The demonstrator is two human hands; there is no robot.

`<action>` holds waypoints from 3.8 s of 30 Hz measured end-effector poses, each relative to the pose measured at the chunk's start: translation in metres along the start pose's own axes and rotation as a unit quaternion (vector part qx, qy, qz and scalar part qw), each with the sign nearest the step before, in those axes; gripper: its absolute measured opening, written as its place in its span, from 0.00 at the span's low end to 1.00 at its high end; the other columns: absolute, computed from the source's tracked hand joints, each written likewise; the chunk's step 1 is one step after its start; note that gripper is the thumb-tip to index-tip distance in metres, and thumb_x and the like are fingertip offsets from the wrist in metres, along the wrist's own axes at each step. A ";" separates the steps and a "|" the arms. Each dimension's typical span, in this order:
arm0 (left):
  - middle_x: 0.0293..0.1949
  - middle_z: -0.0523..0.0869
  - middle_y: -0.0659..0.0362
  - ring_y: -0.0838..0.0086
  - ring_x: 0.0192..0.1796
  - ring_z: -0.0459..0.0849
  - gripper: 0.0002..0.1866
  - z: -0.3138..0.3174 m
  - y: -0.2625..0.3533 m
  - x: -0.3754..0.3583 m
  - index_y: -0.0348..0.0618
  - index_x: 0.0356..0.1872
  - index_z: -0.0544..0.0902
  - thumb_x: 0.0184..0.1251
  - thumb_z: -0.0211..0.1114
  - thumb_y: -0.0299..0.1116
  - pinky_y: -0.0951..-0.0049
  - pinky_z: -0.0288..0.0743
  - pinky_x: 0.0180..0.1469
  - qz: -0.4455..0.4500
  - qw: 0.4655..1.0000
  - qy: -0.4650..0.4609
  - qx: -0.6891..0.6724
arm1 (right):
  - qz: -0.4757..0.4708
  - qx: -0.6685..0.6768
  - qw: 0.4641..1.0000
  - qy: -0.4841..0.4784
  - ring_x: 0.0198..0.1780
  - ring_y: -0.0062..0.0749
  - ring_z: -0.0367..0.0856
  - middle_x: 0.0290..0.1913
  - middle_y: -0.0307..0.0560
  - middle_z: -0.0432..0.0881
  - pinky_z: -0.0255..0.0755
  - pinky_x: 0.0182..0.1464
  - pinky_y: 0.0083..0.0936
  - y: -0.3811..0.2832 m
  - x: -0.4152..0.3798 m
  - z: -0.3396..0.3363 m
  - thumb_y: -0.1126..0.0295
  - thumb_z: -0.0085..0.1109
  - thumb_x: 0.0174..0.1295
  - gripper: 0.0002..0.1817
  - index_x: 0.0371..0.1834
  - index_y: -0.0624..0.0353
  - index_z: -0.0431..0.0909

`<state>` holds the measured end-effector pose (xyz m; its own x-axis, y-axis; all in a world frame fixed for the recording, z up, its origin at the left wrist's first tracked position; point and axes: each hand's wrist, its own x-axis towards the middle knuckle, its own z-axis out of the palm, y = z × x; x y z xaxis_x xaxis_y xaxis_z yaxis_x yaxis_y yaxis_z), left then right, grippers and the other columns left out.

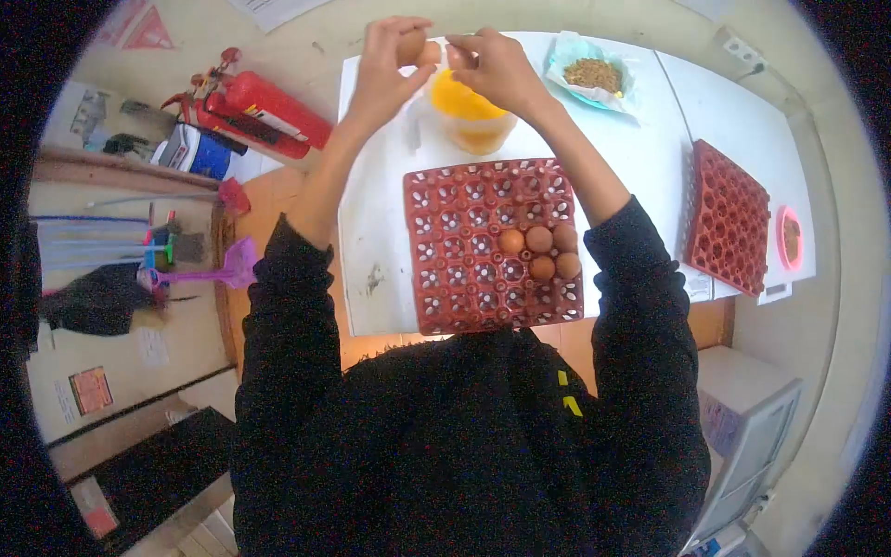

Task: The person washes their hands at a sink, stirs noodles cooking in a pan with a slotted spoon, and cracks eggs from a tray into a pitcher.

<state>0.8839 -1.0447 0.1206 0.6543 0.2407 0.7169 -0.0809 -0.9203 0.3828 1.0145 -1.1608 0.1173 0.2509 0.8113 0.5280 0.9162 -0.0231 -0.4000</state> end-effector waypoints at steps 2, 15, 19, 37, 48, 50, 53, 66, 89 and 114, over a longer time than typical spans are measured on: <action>0.45 0.67 0.53 0.61 0.47 0.72 0.24 -0.037 -0.006 -0.013 0.46 0.45 0.71 0.41 0.65 0.25 0.68 0.70 0.48 -0.072 0.995 -0.004 -0.074 | 0.088 0.183 0.973 -0.111 0.33 0.30 0.79 0.33 0.48 0.79 0.73 0.38 0.22 -0.029 0.006 0.010 0.72 0.56 0.49 0.21 0.50 0.60 0.71; 0.34 0.76 0.61 0.78 0.32 0.74 0.29 -0.202 -0.188 -0.172 0.41 0.46 0.71 0.38 0.73 0.33 0.80 0.70 0.32 -0.456 0.885 0.087 -0.028 | -0.095 0.054 0.968 -0.225 0.40 0.50 0.75 0.36 0.56 0.77 0.68 0.43 0.38 -0.092 0.025 0.101 0.59 0.60 0.46 0.21 0.41 0.59 0.71; 0.33 0.75 0.62 0.82 0.30 0.73 0.28 -0.207 -0.185 -0.190 0.41 0.47 0.71 0.41 0.72 0.33 0.84 0.68 0.27 -0.502 0.861 0.077 -0.030 | -0.092 -0.095 0.862 -0.490 0.36 0.48 0.76 0.37 0.54 0.75 0.69 0.40 0.38 -0.058 -0.092 0.023 0.65 0.61 0.42 0.18 0.40 0.54 0.73; 0.50 0.66 0.41 0.56 0.52 0.68 0.28 -0.017 -0.028 -0.012 0.37 0.54 0.61 0.61 0.51 0.48 0.61 0.65 0.54 -0.425 0.560 -0.082 -0.706 | 0.266 0.453 0.846 -0.088 0.35 0.25 0.75 0.31 0.43 0.76 0.69 0.41 0.21 0.001 -0.100 -0.021 0.68 0.59 0.47 0.18 0.39 0.64 0.67; 0.50 0.66 0.46 0.57 0.51 0.68 0.32 0.044 -0.017 0.004 0.35 0.56 0.56 0.62 0.43 0.54 0.60 0.65 0.54 -0.392 0.487 -0.084 -0.776 | 0.169 0.233 0.937 0.199 0.36 0.30 0.79 0.35 0.50 0.77 0.73 0.38 0.23 0.004 -0.014 0.009 0.61 0.65 0.43 0.25 0.40 0.67 0.71; 0.49 0.67 0.47 0.58 0.51 0.69 0.31 0.043 -0.017 0.004 0.34 0.56 0.56 0.63 0.45 0.51 0.60 0.65 0.54 -0.432 0.501 -0.065 -0.747 | 0.220 0.361 0.893 0.156 0.38 0.32 0.78 0.39 0.53 0.76 0.74 0.39 0.22 0.027 -0.014 0.009 0.64 0.61 0.48 0.22 0.42 0.69 0.70; 0.47 0.68 0.49 0.62 0.50 0.70 0.29 0.047 -0.017 0.004 0.35 0.57 0.55 0.60 0.54 0.38 0.62 0.65 0.55 -0.399 0.598 -0.051 -0.694 | 0.270 0.631 0.726 0.025 0.42 0.37 0.77 0.43 0.57 0.73 0.75 0.44 0.20 0.034 -0.016 0.000 0.70 0.48 0.57 0.17 0.44 0.74 0.68; 0.44 0.71 0.51 0.69 0.43 0.76 0.36 0.048 -0.004 0.012 0.39 0.55 0.62 0.40 0.69 0.25 0.75 0.75 0.43 -0.287 0.857 -0.043 -0.427 | 0.273 0.456 0.843 -0.079 0.30 0.26 0.80 0.38 0.51 0.78 0.76 0.35 0.15 0.023 -0.009 -0.008 0.65 0.51 0.55 0.22 0.50 0.69 0.68; 0.45 0.65 0.52 0.60 0.46 0.70 0.28 0.050 -0.006 0.002 0.44 0.49 0.66 0.40 0.62 0.24 0.68 0.72 0.44 -0.044 0.997 -0.011 -0.062 | -0.065 -0.089 0.992 0.053 0.37 0.37 0.78 0.41 0.47 0.76 0.72 0.39 0.26 0.047 -0.010 0.019 0.78 0.50 0.47 0.22 0.50 0.53 0.71; 0.28 0.76 0.62 0.80 0.24 0.74 0.26 -0.150 -0.208 -0.214 0.41 0.51 0.66 0.48 0.65 0.28 0.81 0.69 0.25 -0.554 0.798 0.130 -0.198 | 0.085 -0.151 0.841 -0.512 0.41 0.48 0.75 0.40 0.59 0.71 0.71 0.39 0.37 -0.031 -0.162 -0.002 0.69 0.59 0.40 0.24 0.45 0.59 0.69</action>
<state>0.6479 -0.8585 -0.0256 0.3138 0.9428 -0.1127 0.1743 0.0595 0.9829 0.9459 -1.2929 0.0453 0.1271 0.8554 -0.5022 0.9707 -0.2113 -0.1142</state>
